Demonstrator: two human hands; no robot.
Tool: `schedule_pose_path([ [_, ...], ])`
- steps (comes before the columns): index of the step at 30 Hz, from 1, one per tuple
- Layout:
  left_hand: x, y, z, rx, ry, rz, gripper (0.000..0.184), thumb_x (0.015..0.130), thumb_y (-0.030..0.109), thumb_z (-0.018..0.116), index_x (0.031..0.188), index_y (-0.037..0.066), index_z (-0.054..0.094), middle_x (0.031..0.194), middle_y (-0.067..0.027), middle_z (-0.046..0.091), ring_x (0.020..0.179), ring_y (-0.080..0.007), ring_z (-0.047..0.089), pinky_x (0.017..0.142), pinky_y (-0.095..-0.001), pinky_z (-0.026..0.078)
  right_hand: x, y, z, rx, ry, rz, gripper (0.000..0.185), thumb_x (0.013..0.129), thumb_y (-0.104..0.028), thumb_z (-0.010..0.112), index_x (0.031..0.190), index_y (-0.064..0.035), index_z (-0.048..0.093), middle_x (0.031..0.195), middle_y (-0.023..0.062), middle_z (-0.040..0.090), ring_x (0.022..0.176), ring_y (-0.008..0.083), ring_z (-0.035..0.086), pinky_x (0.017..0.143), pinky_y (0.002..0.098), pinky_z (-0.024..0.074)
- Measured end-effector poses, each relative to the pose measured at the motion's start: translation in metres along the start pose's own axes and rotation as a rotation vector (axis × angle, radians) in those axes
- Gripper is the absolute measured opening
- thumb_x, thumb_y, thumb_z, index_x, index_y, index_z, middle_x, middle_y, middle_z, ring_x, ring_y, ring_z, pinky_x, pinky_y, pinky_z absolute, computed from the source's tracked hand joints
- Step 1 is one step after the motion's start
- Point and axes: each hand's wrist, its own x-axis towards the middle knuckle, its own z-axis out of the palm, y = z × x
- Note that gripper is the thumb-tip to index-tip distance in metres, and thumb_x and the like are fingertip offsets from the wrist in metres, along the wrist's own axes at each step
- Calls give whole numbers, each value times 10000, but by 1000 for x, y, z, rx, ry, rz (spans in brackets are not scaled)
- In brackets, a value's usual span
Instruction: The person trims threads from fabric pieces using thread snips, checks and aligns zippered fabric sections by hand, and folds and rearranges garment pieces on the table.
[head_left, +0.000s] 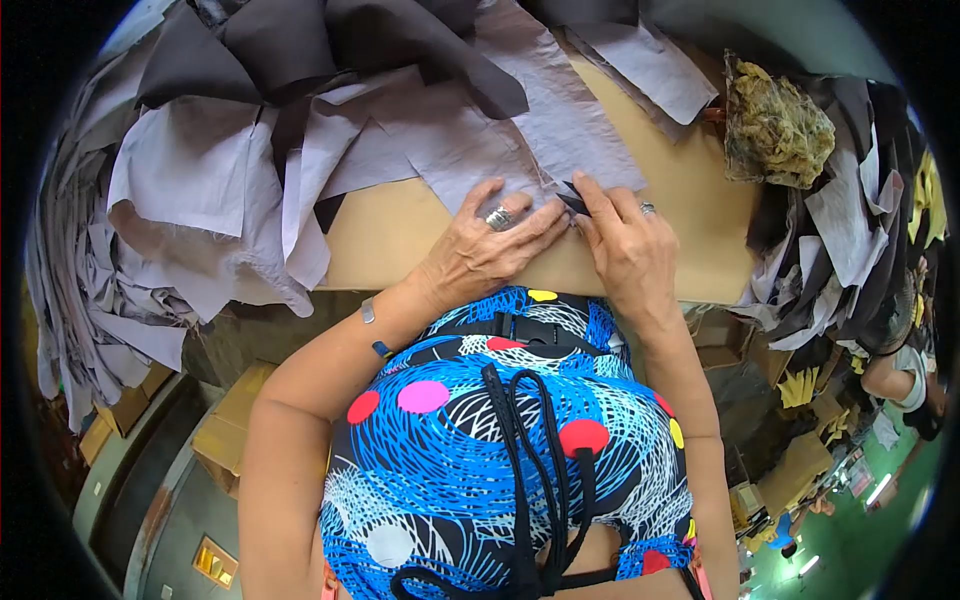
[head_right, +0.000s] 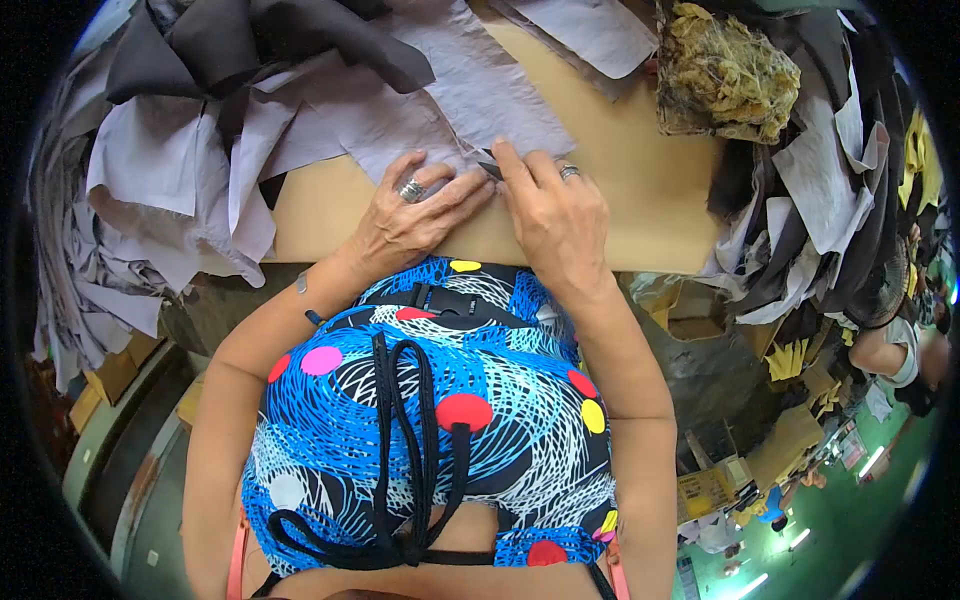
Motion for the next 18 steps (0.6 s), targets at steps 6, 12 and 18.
schedule_pose_path([
  [6,2,-2,-1,-16,23,21,435,756,176,504,1177,137,608,1229,5,540,1008,-132,536,986,-401,361,0,1,11,-164,66,-103,382,769,-134,547,1146,-152,607,767,2,523,508,155,492,544,295,415],
  [12,2,-3,1,-29,21,37,421,738,182,503,1132,120,634,1221,2,544,981,-141,529,977,-382,371,9,-3,16,-127,119,-127,388,766,-135,541,1149,-137,605,768,6,524,487,157,480,530,296,416],
  [18,1,-2,2,-28,43,23,429,733,189,508,1139,119,628,1210,5,548,979,-139,530,975,-376,372,9,2,19,-36,182,-109,371,766,-113,548,1131,-125,618,763,13,544,467,167,479,491,292,415],
])
